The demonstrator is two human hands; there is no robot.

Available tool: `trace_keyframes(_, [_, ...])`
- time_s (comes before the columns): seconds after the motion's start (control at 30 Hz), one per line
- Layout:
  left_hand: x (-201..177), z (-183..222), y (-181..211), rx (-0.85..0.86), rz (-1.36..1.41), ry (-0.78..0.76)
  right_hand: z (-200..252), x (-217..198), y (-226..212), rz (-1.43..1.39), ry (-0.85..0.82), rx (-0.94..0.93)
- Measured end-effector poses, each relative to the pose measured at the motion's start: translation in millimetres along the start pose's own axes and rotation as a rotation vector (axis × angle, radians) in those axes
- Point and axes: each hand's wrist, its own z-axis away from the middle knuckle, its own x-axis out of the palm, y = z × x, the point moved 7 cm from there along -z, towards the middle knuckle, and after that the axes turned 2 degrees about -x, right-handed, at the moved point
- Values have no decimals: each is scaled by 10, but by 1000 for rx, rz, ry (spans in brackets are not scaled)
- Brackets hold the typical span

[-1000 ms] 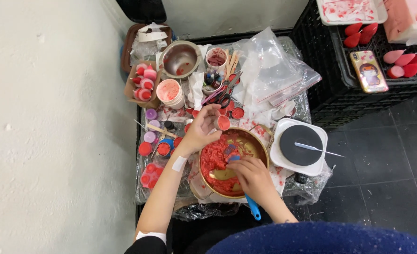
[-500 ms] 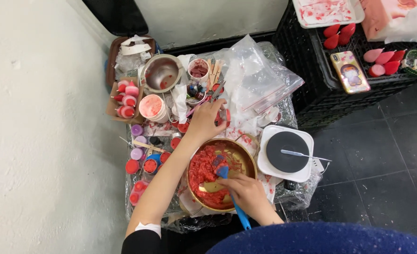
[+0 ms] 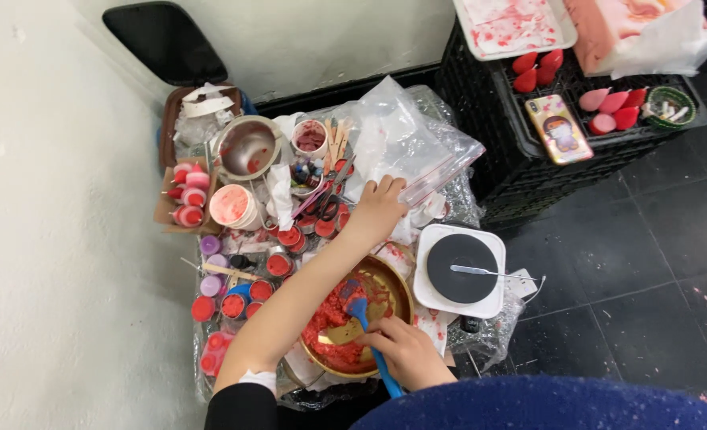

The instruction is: Mixing a red substance in a bowl and filling small containers as part of a cosmetic or craft production process.

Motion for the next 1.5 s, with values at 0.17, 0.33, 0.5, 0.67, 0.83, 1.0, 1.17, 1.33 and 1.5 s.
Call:
trace_keyframes(0.17, [294, -197, -1, -11, -256, -153, 150, -18, 77, -82, -21, -8])
trace_keyframes(0.33, [79, -261, 6, 13, -177, 134, 216, -34, 106, -115, -98, -32])
trace_keyframes(0.5, [296, -279, -40, 38, -35, 61, 90, -141, -72, -164, -214, -35])
trace_keyframes(0.67, [567, -293, -168, 24, -165, 20, 126, -67, -30, -180, -247, -56])
trace_keyframes(0.83, [487, -299, -135, 10, -73, -33, 211, 32, 27, -182, -261, -131])
trace_keyframes(1.0, [876, -221, -268, -49, -167, -57, 198, -12, -15, -280, -234, -86])
trace_keyframes(1.17, [576, -204, -221, -79, -68, -72, 141, -157, -126, -364, -201, -73])
trace_keyframes(1.33, [58, 104, -324, -182, 289, -66, 178, -128, -56, -608, -286, 193])
trace_keyframes(1.5, [-818, 756, -458, -509, 719, -178, 246, -238, 94, -308, 204, -14])
